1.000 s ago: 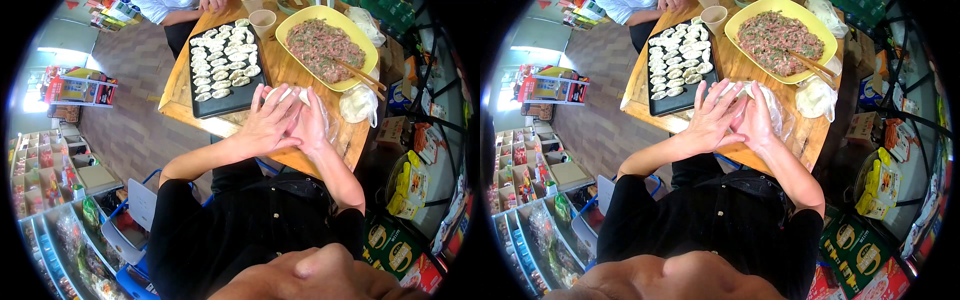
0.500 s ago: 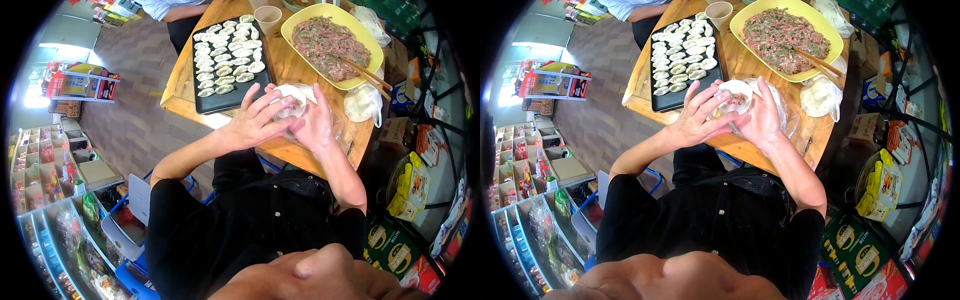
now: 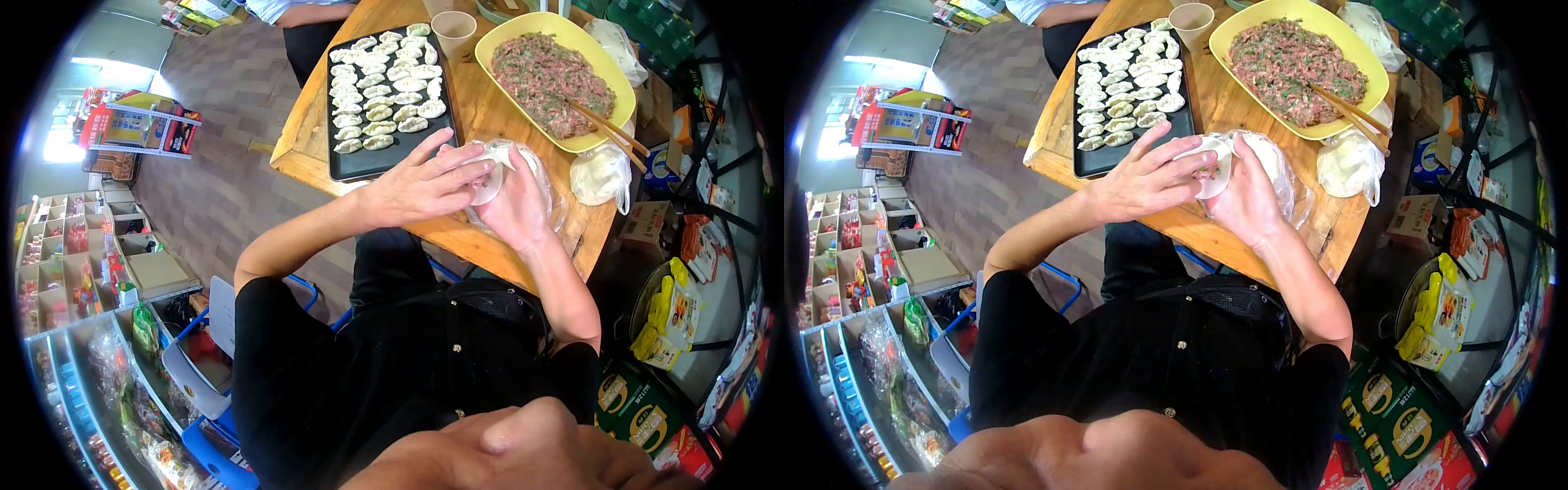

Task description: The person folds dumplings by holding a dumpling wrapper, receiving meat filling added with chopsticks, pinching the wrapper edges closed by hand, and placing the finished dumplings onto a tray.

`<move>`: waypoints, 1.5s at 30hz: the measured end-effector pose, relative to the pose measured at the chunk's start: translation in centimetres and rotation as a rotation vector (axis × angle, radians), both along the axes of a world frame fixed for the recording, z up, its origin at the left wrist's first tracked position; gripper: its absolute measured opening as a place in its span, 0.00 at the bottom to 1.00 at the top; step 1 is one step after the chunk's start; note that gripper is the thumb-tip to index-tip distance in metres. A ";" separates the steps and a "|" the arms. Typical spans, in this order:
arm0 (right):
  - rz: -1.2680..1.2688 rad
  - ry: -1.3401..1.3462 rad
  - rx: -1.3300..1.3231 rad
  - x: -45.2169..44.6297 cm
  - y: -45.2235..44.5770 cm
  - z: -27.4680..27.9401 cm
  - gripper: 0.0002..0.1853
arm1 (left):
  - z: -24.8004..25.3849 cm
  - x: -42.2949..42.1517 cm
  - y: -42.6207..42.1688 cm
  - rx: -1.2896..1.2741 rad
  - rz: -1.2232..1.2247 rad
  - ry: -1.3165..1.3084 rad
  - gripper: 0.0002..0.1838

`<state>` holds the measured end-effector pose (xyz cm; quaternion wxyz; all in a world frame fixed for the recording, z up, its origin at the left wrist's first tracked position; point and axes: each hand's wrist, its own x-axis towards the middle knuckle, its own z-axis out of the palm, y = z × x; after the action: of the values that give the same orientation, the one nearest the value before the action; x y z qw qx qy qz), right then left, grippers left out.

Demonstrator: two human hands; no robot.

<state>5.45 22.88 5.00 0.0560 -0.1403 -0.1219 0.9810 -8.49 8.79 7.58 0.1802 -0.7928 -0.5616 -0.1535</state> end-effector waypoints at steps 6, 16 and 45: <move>0.032 0.006 0.074 0.0 -0.4 -0.6 0.21 | -1.5 0.7 0.4 0.082 -0.001 -0.087 0.11; -0.057 0.101 0.462 0.6 -1.7 -0.2 0.32 | -2.8 2.1 1.3 0.195 0.375 -1.106 0.06; -0.107 0.029 0.577 0.6 -1.9 -0.4 0.32 | -3.3 1.4 2.2 0.102 0.241 -1.388 0.11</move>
<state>6.07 20.95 4.60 0.1468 -0.1109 -0.3872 0.9035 -7.13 10.95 4.27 -0.1668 -0.4345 -0.6229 -0.6288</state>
